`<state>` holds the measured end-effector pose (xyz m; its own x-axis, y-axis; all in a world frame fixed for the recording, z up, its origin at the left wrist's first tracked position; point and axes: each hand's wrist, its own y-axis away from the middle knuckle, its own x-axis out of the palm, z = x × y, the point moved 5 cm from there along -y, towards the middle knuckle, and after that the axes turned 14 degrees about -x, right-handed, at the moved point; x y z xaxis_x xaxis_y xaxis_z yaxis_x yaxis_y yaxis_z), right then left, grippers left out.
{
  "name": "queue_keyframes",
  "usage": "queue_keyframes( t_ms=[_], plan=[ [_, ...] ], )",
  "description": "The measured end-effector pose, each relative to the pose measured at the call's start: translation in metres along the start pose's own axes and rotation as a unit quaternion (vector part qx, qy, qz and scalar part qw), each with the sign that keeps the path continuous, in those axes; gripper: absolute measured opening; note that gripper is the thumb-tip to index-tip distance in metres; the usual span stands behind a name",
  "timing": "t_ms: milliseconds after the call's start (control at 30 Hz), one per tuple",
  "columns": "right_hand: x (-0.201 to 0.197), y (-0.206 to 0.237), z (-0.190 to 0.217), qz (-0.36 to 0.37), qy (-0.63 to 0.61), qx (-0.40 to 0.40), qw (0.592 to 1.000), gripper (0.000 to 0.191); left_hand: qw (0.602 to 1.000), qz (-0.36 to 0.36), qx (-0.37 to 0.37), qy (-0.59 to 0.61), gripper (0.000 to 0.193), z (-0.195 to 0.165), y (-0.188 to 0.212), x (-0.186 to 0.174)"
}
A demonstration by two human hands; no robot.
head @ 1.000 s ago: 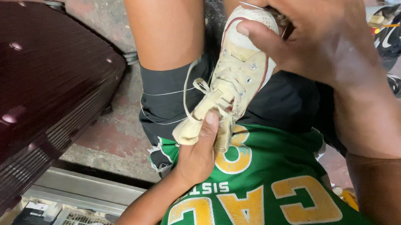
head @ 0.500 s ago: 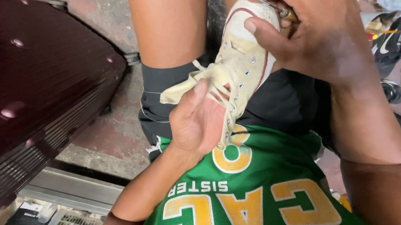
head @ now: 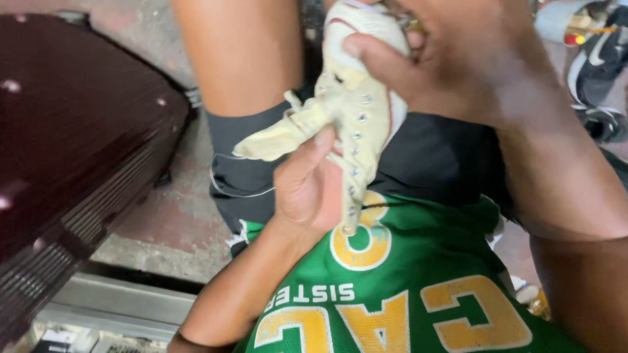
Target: The person sits on the floor and uses a needle and thread to stitch the upper part of a white canvas sneaker. They repeatedly push the needle through the fabric and pull the thread tight, working on the same shoe throughout the clip.
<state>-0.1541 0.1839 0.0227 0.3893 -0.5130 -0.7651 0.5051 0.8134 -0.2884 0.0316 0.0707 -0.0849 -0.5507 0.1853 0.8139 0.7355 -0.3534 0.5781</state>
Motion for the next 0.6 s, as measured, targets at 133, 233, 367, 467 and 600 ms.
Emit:
queue_keyframes(
  t_ms=[133, 233, 367, 467, 600],
  plan=[
    [-0.002, -0.004, 0.002, 0.002, -0.008, -0.017, 1.000, 0.027, 0.998, 0.031, -0.052, 0.015, 0.059, -0.005, 0.004, 0.012],
    [-0.004, 0.006, -0.011, 0.018, -0.043, 0.042, 0.998, 0.025, 0.998, 0.053, -0.011, -0.019, 0.059, -0.014, 0.002, 0.019],
    [-0.021, 0.034, -0.021, -0.039, -0.054, 0.060, 0.996, 0.008, 0.998, 0.059, -0.017, 0.006, 0.065, -0.019, -0.004, 0.022],
    [-0.029, 0.057, -0.016, -0.058, -0.098, 0.121, 0.986, 0.015, 0.999, 0.043, -0.011, 0.000, 0.066, -0.022, -0.005, 0.021],
    [-0.029, 0.055, 0.005, -0.012, -0.009, 0.105, 0.994, 0.007, 0.999, 0.036, -0.012, 0.001, 0.067, -0.025, -0.006, 0.025]
  ],
)
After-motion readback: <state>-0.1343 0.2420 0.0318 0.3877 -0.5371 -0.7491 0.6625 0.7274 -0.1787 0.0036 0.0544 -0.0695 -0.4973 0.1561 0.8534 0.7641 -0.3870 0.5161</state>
